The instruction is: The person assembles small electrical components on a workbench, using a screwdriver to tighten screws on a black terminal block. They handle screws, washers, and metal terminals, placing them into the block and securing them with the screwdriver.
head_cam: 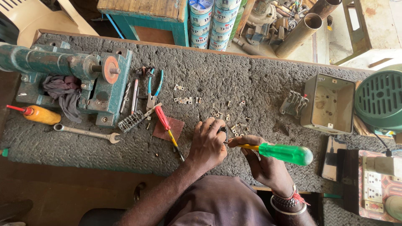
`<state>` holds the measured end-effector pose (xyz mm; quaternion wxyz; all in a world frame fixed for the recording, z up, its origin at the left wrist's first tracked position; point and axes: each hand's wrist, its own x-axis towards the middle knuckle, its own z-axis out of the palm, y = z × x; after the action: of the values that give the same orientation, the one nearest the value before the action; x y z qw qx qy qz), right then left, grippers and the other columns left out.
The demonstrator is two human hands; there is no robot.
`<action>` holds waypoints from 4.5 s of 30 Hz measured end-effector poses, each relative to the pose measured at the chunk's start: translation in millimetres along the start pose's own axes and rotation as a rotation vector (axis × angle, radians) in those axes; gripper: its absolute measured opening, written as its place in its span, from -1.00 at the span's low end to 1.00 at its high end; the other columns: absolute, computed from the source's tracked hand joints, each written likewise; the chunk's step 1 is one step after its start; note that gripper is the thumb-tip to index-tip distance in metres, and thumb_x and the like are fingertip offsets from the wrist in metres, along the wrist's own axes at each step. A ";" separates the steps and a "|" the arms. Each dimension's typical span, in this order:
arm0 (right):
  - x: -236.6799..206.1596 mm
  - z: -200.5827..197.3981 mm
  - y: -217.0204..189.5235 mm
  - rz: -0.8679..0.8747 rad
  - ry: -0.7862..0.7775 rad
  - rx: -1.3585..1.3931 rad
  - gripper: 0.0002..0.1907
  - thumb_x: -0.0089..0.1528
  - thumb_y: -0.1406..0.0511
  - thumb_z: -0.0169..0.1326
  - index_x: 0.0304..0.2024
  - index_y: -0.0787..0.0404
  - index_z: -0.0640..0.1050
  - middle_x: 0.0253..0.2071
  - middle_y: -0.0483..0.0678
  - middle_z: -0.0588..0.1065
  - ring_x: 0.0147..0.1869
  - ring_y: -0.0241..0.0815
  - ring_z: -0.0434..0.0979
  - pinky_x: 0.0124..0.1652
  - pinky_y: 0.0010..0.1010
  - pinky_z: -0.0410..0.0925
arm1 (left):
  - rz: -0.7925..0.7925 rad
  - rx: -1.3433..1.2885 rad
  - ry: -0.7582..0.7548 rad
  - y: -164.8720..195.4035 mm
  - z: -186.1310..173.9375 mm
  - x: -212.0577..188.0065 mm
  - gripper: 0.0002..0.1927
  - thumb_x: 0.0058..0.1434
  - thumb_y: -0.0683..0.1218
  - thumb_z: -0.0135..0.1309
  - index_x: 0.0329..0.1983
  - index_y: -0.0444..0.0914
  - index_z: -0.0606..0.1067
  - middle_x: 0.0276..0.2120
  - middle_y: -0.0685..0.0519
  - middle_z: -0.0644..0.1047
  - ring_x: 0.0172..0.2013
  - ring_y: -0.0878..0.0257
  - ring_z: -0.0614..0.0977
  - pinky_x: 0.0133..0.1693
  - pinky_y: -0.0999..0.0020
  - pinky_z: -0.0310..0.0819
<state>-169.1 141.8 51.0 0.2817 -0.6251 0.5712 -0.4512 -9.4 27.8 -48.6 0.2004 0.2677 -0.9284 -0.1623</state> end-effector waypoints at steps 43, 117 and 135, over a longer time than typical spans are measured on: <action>3.6 7.4 17.5 -0.212 0.010 0.009 -0.44 0.29 0.53 0.10 0.34 0.29 0.35 0.09 0.04 0.62 0.16 -0.16 0.70 0.05 -0.33 0.56 | -0.007 0.057 -0.102 3.5 -5.4 4.4 -0.70 0.01 -0.12 0.20 -0.27 -0.44 0.51 0.18 -0.28 0.34 0.28 -0.29 0.30 0.21 -0.53 0.11; -15.4 20.5 22.3 -0.156 0.314 -0.059 -0.73 0.16 0.47 0.26 -0.08 0.28 0.59 -0.15 0.00 0.63 -0.05 -0.25 0.68 -0.07 -0.52 0.52 | 0.018 -0.758 0.150 29.2 -87.1 7.4 -0.82 0.20 -0.17 0.31 -0.16 -0.30 0.63 -0.21 -0.05 0.68 -0.15 0.13 0.75 -0.11 0.29 0.68; -11.6 14.7 0.5 -0.162 0.187 -0.088 -0.79 0.16 0.48 0.31 -0.18 0.13 0.67 -0.17 -0.10 0.59 -0.20 -0.28 0.67 -0.29 -0.53 0.54 | -0.351 -1.695 -0.139 13.3 -37.0 -21.3 -0.84 0.26 -0.27 0.24 -0.10 -0.42 0.60 -0.25 -0.05 0.67 -0.27 0.30 0.68 -0.19 0.43 0.64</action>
<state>-155.5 150.5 41.4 0.1623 -0.6363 0.5616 -0.5034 18.4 43.4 -17.1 0.2470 0.1570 -0.4498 -0.8438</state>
